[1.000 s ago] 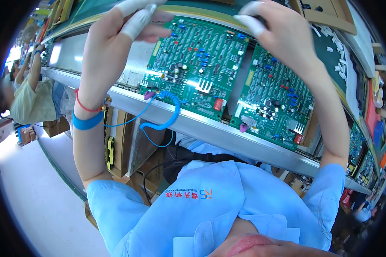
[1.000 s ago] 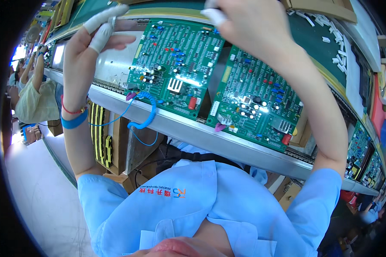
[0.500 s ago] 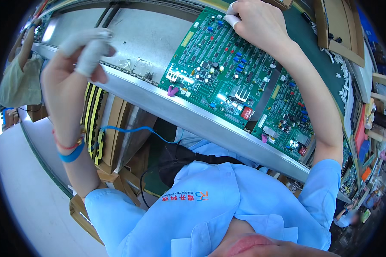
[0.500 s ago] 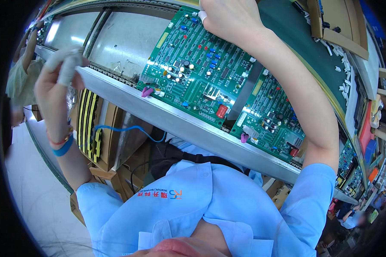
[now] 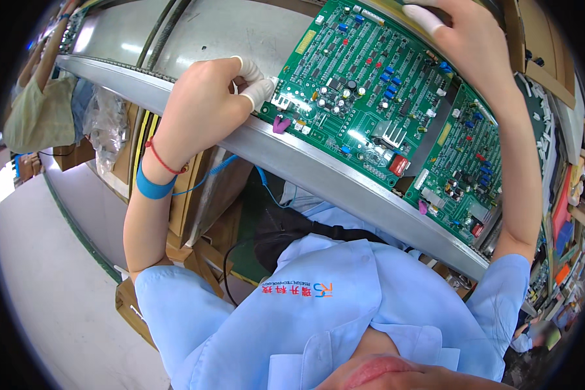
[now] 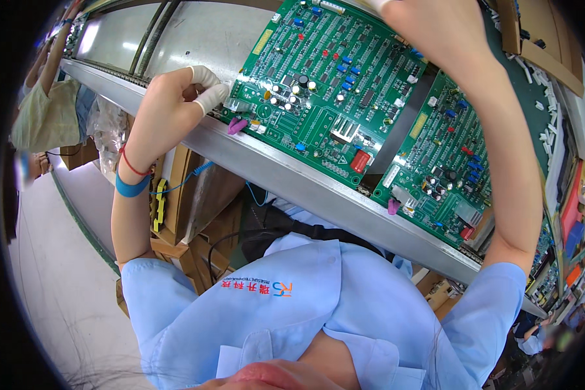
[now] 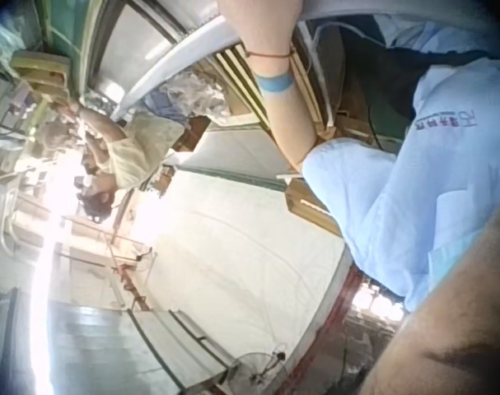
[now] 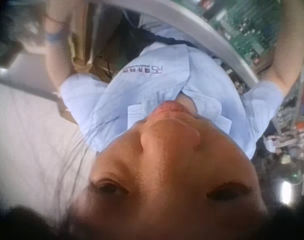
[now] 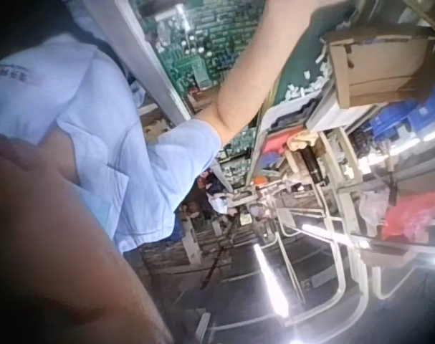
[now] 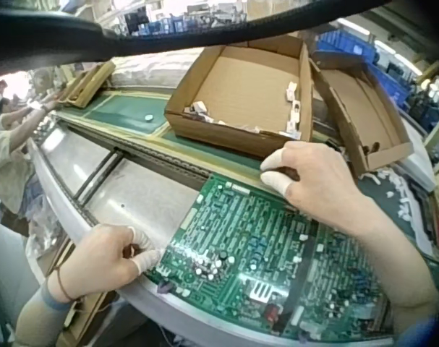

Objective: Assembling electronic components onto printed circuit boards on a factory production line.

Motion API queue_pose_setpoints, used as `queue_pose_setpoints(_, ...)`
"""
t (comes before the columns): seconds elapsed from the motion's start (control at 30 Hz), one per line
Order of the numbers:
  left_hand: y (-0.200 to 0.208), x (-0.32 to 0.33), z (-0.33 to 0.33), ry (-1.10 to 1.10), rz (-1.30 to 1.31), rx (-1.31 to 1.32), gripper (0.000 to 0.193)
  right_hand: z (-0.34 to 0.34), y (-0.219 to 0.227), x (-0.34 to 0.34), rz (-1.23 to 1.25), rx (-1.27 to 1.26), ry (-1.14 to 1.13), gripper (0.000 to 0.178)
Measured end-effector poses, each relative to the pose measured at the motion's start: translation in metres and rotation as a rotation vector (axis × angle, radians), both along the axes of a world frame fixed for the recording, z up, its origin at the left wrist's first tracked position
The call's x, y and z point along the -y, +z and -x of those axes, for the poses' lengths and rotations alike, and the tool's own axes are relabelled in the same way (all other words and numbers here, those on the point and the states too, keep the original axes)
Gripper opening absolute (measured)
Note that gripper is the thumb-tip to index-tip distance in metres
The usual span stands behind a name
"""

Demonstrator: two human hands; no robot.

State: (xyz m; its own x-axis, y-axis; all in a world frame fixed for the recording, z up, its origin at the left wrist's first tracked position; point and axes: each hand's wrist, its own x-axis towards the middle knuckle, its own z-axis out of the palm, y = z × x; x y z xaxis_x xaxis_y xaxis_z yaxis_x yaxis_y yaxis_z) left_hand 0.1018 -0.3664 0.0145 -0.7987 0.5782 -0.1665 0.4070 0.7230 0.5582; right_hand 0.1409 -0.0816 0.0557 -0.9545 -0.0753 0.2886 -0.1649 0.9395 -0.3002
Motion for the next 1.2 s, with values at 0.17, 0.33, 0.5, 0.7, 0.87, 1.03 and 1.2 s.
queue_pose_setpoints(0.17,0.001,-0.007,0.007,-0.071,0.201,-0.006,0.016,-0.016,0.01,-0.016,0.056,0.101,-0.106,0.016)
queue_pose_setpoints(0.33,0.02,-0.025,0.003,-0.107,0.331,-0.043,0.022,-0.025,-0.014,-0.064,0.051,0.119,-0.134,0.019)
queue_pose_setpoints(0.5,0.059,-0.022,0.006,-0.065,0.034,-0.125,0.024,-0.039,-0.035,-0.124,0.15,0.138,-0.126,0.025)
queue_pose_setpoints(0.7,0.086,-0.114,-0.077,-0.328,-0.493,-0.705,0.028,-0.055,-0.032,-0.148,0.217,0.012,-0.081,0.023)
queue_pose_setpoints(0.87,0.088,-0.103,-0.108,-0.203,-0.593,-1.021,0.025,-0.077,-0.027,-0.133,0.143,-0.018,-0.169,0.018)
queue_pose_setpoints(1.03,0.084,-0.072,-0.107,-0.114,-0.61,-1.333,0.023,-0.124,-0.014,-0.169,0.103,-0.005,-0.325,0.018)
queue_pose_setpoints(1.2,0.099,-0.008,-0.136,-0.068,-0.707,-1.522,0.021,-0.172,-0.017,-0.224,0.016,-0.029,-0.519,0.022)
